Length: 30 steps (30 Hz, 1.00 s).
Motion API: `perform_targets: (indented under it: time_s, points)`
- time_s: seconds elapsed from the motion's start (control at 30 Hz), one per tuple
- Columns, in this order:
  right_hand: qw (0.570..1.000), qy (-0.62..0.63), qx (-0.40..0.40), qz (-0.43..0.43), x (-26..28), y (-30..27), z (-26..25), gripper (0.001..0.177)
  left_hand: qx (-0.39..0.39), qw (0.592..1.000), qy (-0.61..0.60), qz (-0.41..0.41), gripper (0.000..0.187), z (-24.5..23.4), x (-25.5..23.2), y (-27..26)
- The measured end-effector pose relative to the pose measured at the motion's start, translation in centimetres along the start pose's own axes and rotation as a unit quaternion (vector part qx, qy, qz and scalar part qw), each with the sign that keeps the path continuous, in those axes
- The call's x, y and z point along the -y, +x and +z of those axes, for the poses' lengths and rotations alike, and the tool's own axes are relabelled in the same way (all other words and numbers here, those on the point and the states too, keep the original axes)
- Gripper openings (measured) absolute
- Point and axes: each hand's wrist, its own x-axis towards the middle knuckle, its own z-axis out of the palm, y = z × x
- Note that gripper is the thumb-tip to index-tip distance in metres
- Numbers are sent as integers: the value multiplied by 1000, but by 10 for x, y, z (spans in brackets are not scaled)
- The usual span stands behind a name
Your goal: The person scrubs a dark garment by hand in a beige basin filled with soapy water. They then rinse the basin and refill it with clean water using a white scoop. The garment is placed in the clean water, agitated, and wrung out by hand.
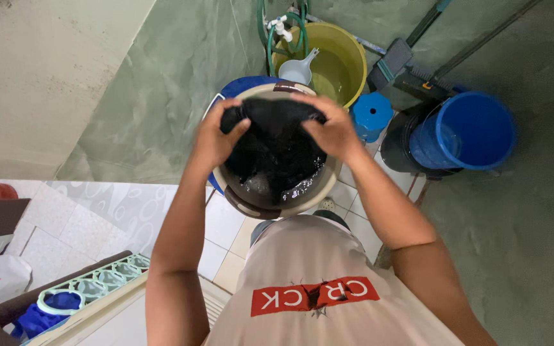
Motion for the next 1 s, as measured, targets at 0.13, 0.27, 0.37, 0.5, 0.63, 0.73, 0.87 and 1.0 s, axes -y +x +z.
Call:
perform_targets:
  time_s: [0.13,0.27,0.37,0.5,0.63,0.73,0.87,1.0]
  points:
    - [996,-76,48,19,-51,-14,22,59,35,997,38,-57,42,33,53,-5]
    - [987,-114,91,74,-106,-33,48,67,34,994,103,2,45,62,97,-14]
    - [979,-151,116,73,-138,-40,69,84,41,988,139,48,68,78,108,-18]
    - [961,-180,162,130,-151,-46,92,95,130,978,155,-46,94,93,99,-14]
    - [952,-197,177,151,-156,-44,104,97,179,944,262,-91,97,119,107,-12]
    - [935,-233,205,170,-161,-46,107,97,177,941,280,-73,97,134,127,-16]
    - [937,-263,199,113,-171,-48,109,105,160,944,284,-47,97,140,139,-22]
    - [908,-288,244,182,-165,-45,112,109,208,916,329,-93,99,147,138,-18]
